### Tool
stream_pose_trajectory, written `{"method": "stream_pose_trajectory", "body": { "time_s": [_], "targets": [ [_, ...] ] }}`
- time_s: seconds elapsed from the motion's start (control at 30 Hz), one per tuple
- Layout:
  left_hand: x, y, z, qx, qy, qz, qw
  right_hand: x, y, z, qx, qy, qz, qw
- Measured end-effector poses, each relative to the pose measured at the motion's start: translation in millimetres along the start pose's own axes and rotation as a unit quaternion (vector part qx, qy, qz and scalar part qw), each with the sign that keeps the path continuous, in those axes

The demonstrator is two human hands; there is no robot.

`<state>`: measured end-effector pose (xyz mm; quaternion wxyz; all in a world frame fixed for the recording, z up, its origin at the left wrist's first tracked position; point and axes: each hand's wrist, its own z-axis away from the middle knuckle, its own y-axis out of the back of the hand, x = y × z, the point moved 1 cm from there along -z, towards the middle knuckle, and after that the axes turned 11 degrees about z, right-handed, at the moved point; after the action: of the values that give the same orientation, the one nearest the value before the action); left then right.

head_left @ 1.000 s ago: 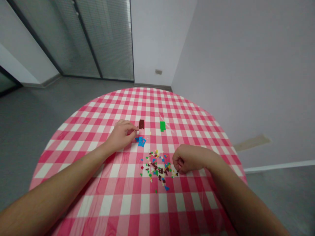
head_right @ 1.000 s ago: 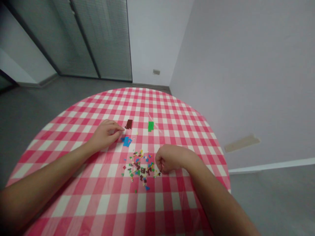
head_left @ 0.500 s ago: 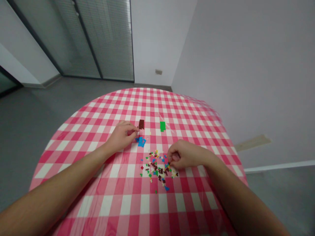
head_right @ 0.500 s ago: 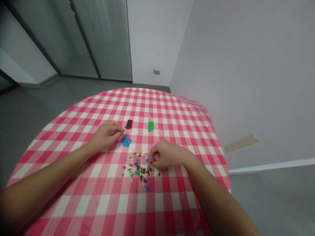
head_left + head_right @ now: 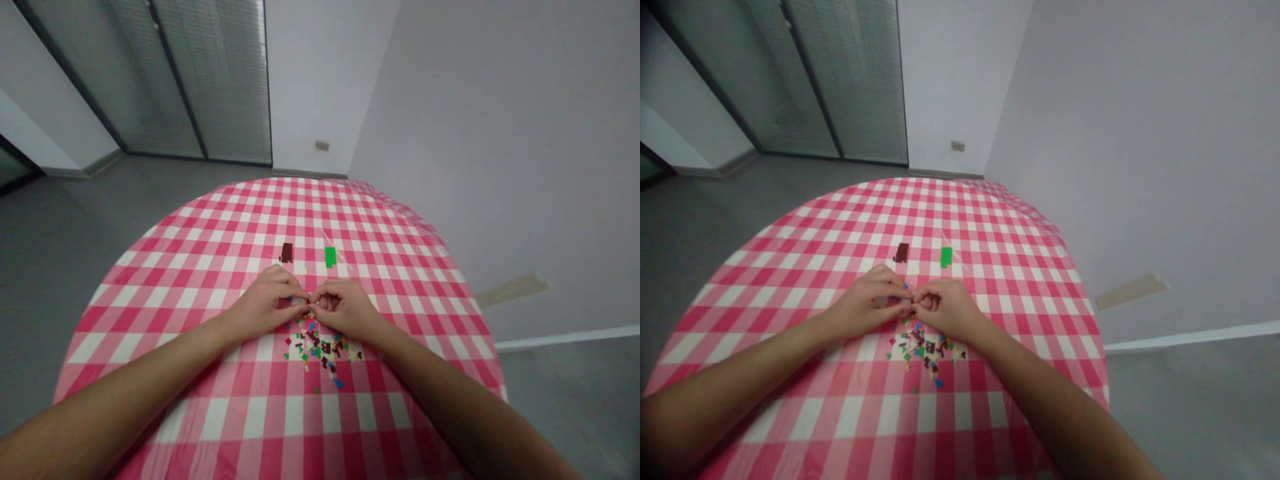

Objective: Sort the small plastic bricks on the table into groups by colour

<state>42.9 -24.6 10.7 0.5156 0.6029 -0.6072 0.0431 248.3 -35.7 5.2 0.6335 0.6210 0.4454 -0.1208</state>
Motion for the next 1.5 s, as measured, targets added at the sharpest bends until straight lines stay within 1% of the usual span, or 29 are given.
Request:
{"method": "stream_pose_trajectory", "body": {
  "time_s": [0.17, 0.27, 0.33, 0.37, 0.43, 0.53, 0.63, 0.73, 0.9, 1.03, 1.13, 1.3, 1.5],
  "targets": [
    [-3.2, -1.6, 1.1, 0.008, 0.0, -0.013, 1.0, -0.7, -2.8, 0.0, 0.006, -0.013, -0.003, 1.0],
    [-0.5, -0.3, -0.5, 0.014, -0.008, -0.014, 1.0, -2.0, -1.1, -0.5, 0.014, 0.005, 0.0, 1.0],
    [-1.7, 3.1, -2.1, 0.019, -0.001, -0.022, 1.0, -2.4, 0.6, -1.0, 0.025, 0.019, 0.019, 0.999],
    [-4.6, 5.9, -3.1, 0.025, 0.01, -0.03, 0.999, -2.2, 1.6, -1.2, 0.032, 0.024, 0.029, 0.999],
    [-15.6, 14.0, -5.1, 0.055, 0.049, -0.058, 0.996, -0.4, 3.1, -1.7, 0.043, 0.027, 0.042, 0.998],
    [-40.6, 28.0, -7.0, 0.113, 0.138, -0.102, 0.979, 4.3, 4.3, -2.3, 0.055, 0.017, 0.044, 0.997],
    [-62.0, 37.1, -7.6, 0.142, 0.196, -0.098, 0.965, 8.1, 4.5, -2.9, 0.061, 0.007, 0.043, 0.997],
    [-70.3, 39.1, -8.0, 0.136, 0.211, -0.125, 0.96, 9.4, 4.2, -3.2, 0.06, 0.007, 0.039, 0.997],
    [-70.4, 37.2, -8.5, 0.112, 0.239, -0.19, 0.946, 10.1, 3.8, -2.9, 0.059, 0.001, 0.031, 0.998],
    [-69.2, 38.7, -7.3, 0.114, 0.236, -0.228, 0.938, 9.5, 4.8, -2.4, 0.062, -0.006, 0.038, 0.997],
    [-65.7, 39.4, -4.6, 0.118, 0.236, -0.236, 0.935, 8.8, 6.2, -2.3, 0.064, -0.011, 0.038, 0.997],
    [-58.4, 33.8, 0.0, 0.095, 0.228, -0.238, 0.939, 8.7, 8.2, -2.3, 0.069, -0.003, 0.037, 0.997],
    [-62.8, 29.1, 1.0, 0.086, 0.223, -0.244, 0.94, 7.6, 9.4, -2.1, 0.071, 0.001, 0.043, 0.997]
  ]
}}
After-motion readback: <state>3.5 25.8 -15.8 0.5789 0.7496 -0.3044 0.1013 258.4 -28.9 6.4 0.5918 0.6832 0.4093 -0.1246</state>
